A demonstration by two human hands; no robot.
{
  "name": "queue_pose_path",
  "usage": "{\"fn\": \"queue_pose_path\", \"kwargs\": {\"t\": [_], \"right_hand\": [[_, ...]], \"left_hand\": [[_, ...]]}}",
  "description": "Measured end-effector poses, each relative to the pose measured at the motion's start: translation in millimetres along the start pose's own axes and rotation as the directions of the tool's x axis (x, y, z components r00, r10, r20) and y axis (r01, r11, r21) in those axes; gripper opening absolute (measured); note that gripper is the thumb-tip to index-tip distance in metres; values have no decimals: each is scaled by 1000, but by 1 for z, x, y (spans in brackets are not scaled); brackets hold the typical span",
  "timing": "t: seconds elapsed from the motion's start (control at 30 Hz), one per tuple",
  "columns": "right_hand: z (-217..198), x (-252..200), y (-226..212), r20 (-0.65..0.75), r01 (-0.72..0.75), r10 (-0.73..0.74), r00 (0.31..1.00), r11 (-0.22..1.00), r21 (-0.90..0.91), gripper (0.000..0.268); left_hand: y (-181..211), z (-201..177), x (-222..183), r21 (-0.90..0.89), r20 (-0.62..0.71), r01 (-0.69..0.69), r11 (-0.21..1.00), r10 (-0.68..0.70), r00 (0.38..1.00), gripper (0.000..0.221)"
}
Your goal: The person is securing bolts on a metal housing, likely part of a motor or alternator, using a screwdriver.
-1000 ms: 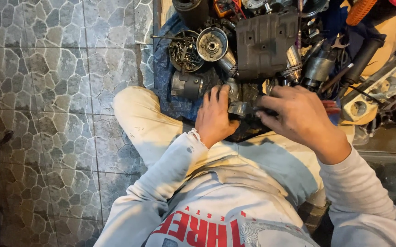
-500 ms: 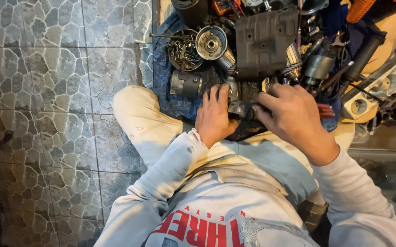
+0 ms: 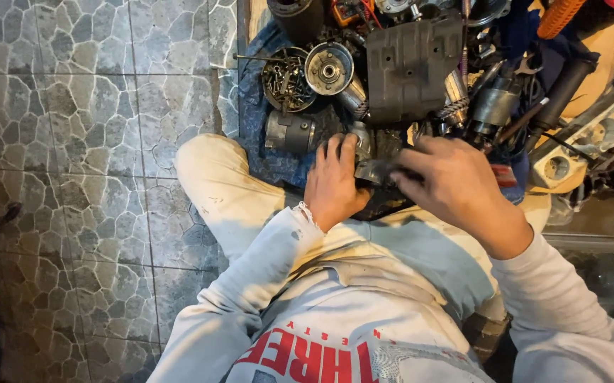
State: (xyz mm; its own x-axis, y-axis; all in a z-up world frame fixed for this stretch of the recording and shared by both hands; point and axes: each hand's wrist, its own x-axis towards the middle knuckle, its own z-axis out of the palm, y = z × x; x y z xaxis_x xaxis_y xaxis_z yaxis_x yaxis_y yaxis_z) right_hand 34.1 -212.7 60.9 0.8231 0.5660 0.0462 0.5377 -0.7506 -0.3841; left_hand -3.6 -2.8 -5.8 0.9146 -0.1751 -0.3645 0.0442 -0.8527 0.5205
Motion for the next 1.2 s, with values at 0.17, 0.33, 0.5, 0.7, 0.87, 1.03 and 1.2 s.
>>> {"fn": "queue_pose_path", "kwargs": {"t": [0.17, 0.33, 0.5, 0.7, 0.87, 1.03, 1.2], "right_hand": [[-5, 3, 23, -151, -155, 181, 972, 973, 169, 18], [1, 3, 65, -377, -163, 410, 831, 827, 538, 14], [18, 25, 125, -509, -130, 363, 781, 891, 435, 15], [16, 28, 128, -497, -99, 332, 802, 894, 436, 32], [1, -4, 112, -514, -133, 373, 772, 886, 444, 25], [17, -51, 123, -479, -289, 539, 692, 816, 500, 22], [44, -76, 105, -278, -562, 711, 646, 690, 456, 13]], "left_hand": [[-1, -2, -6, -53, -152, -49, 997, 41, 988, 93], [-6, 3, -11, -86, -255, -107, 990, 82, 964, 95], [-4, -1, -7, -78, -276, -122, 990, 96, 956, 93], [-7, -3, -9, -88, -308, -152, 984, 118, 944, 92], [-21, 8, -9, -112, -313, -152, 982, 110, 943, 96], [-33, 17, -16, -147, -332, -173, 974, 116, 936, 98], [-30, 18, -24, -96, -383, -279, 956, 223, 896, 99]]}}
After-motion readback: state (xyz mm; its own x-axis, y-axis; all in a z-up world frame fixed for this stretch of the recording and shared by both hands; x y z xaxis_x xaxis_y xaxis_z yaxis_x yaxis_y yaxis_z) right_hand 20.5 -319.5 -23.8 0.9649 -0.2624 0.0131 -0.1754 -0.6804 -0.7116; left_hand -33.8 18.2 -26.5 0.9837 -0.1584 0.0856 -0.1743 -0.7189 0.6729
